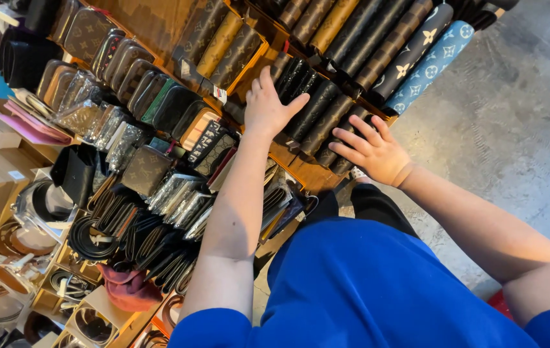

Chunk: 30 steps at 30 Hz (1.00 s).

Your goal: The person organizes a display of leather goods in a store. They use a pink duster to clean the shelves and then pick up, inspect, and restack various wallets and small pouches. The person also handles a red cloth while moving between different sections of the display.

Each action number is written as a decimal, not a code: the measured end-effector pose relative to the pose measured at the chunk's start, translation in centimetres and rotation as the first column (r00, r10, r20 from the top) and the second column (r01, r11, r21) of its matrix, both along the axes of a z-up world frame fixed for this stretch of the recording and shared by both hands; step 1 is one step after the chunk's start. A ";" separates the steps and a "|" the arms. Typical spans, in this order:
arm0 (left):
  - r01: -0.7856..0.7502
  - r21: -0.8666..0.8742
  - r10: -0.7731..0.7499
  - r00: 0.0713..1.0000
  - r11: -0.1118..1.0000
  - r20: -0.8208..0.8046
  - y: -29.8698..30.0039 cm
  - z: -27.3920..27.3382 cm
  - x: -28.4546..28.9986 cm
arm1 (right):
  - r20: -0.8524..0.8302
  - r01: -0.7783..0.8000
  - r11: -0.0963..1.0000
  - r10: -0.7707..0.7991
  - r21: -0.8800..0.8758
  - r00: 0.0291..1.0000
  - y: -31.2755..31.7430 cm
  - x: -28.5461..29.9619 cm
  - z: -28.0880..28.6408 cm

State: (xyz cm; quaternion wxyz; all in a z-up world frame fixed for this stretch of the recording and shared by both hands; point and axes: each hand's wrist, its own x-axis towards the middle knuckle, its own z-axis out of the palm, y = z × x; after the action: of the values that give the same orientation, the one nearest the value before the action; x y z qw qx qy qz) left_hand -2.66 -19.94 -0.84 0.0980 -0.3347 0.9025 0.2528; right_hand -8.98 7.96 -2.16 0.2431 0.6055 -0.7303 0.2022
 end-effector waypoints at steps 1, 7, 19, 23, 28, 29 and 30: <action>0.015 -0.008 -0.015 1.000 1.000 0.009 -0.2 0.0 -0.1 | -0.001 -0.001 1.000 0.001 0.005 1.000 0.0 0.0 -0.3; 0.138 -0.232 -0.115 0.987 0.963 0.109 -0.1 0.8 0.0 | 0.019 -0.012 0.945 0.006 0.327 1.000 1.3 0.5 0.2; -0.038 0.142 0.041 0.999 0.989 -0.022 -3.5 0.3 -0.4 | 0.035 0.044 0.951 -0.057 0.307 0.998 1.6 1.1 -0.1; -0.031 0.164 0.042 0.997 0.986 -0.067 -3.8 -1.0 -0.2 | 0.008 0.064 0.952 -0.070 0.299 0.998 1.5 1.2 -0.4; -0.017 0.159 0.022 0.999 0.987 -0.031 -4.1 -0.8 -0.3 | 0.051 0.045 0.960 -0.062 0.277 0.997 1.2 1.3 -0.1; 0.001 0.151 0.002 1.000 0.989 -0.023 -4.1 -0.8 -0.3 | 0.048 0.049 0.958 -0.065 0.281 0.997 1.2 1.4 -0.1; -0.001 0.149 0.005 1.000 0.989 -0.024 -4.0 -0.5 -0.3 | 0.047 0.046 0.959 -0.062 0.280 0.997 1.2 1.3 0.0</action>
State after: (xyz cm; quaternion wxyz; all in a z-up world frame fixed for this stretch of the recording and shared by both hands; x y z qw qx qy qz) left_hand -3.01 -23.97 -1.33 0.1114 -0.3249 0.8816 0.3238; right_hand -7.67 9.18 -2.19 0.1405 0.6076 -0.7743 0.1075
